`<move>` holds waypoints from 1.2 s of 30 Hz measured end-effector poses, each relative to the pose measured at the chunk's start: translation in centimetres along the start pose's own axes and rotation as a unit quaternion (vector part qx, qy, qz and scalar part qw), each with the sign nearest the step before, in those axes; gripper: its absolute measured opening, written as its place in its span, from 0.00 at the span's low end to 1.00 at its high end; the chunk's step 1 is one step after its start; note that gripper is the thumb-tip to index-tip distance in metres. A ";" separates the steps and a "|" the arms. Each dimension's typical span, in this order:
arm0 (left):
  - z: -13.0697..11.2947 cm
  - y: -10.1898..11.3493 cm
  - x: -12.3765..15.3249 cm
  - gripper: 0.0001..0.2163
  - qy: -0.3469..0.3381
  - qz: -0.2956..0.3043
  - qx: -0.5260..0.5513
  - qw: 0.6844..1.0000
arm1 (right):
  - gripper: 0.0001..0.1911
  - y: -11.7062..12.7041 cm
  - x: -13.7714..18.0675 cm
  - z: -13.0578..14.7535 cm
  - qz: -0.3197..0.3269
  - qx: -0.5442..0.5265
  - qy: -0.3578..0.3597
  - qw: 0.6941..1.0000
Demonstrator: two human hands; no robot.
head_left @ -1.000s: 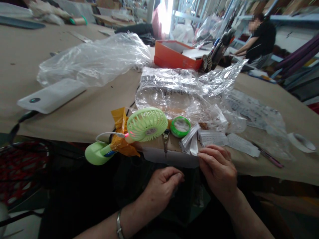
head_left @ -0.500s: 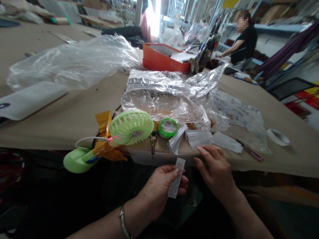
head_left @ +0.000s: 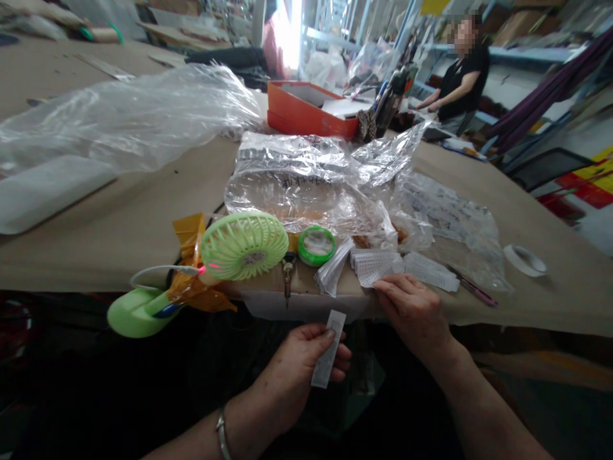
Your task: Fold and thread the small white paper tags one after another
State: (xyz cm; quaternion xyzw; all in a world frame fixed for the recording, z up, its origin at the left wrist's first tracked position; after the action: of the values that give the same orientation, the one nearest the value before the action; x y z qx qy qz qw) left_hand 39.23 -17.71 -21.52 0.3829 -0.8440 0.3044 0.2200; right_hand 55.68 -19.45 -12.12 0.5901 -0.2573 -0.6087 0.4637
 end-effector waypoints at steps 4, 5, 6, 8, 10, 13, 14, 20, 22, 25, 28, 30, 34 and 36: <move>0.0 -0.1 0.1 0.11 0.005 -0.001 0.003 1.000 | 0.07 0.0 0.2 -0.8 -0.009 -0.038 -0.005 0.999; 0.0 -0.2 0.1 0.11 0.006 -0.002 0.001 1.000 | 0.07 0.0 0.3 -0.9 -0.013 -0.048 -0.007 0.999; 0.1 -0.3 0.1 0.11 0.006 -0.003 -0.001 1.000 | 0.06 0.0 0.4 -1.0 -0.018 -0.057 -0.010 0.998; 0.1 -0.4 0.1 0.11 0.005 -0.003 -0.004 1.000 | 0.06 0.0 0.6 -1.0 -0.033 -0.068 -0.018 0.997; 0.2 -0.5 0.1 0.11 0.005 -0.001 -0.002 1.000 | 0.06 0.0 0.6 -1.0 -0.049 -0.074 -0.028 0.996; 0.2 -0.6 0.2 0.12 0.007 -0.001 0.003 1.000 | 0.08 0.0 0.6 -1.0 -0.075 -0.088 -0.039 0.993; 0.2 -0.6 0.2 0.11 0.008 -0.002 0.004 1.000 | 0.08 -0.1 0.7 -1.1 -0.081 -0.099 -0.040 0.991; 0.1 -0.9 0.3 0.10 0.016 0.002 0.010 1.000 | 0.06 0.3 1.9 -2.4 -0.119 -0.164 -0.073 0.977; 0.0 -1.1 0.3 0.10 0.026 0.003 0.016 1.000 | 0.06 1.0 2.4 -2.1 -0.151 -0.173 -0.076 0.970; -0.2 -1.7 0.3 0.09 0.039 0.013 0.044 0.998 | 0.10 1.8 2.8 0.8 -0.166 -0.198 -0.025 0.966; -0.9 -2.5 0.4 0.08 0.012 0.059 0.110 0.992 | 0.11 0.9 3.0 5.4 -0.087 -0.240 0.053 0.965; -1.2 -2.7 0.5 0.07 -0.006 0.068 0.159 0.985 | 0.09 -0.1 3.3 7.7 -0.047 -0.248 0.078 0.965; -0.3 -1.8 0.5 0.10 0.003 0.022 0.217 0.976 | 0.10 -1.5 3.9 9.6 -0.045 -0.232 0.103 0.966; 0.2 -1.4 0.5 0.11 -0.002 0.009 0.217 0.976 | 0.12 -1.8 3.8 9.9 -0.057 -0.227 0.133 0.963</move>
State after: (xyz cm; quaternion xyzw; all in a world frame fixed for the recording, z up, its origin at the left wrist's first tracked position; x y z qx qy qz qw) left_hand 40.02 -18.79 -20.89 0.4148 -0.7613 0.4818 0.1274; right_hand 46.25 -24.28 -13.81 0.5584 -0.0141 -0.5927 0.5803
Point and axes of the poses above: each hand's wrist, its own x-axis away from the middle knuckle, its own y-axis out of the back of the hand, z = x × y, the point moved 6 cm from there along -x, towards the middle knuckle, and after that the axes turned 12 degrees about -x, right-handed, at the moved point
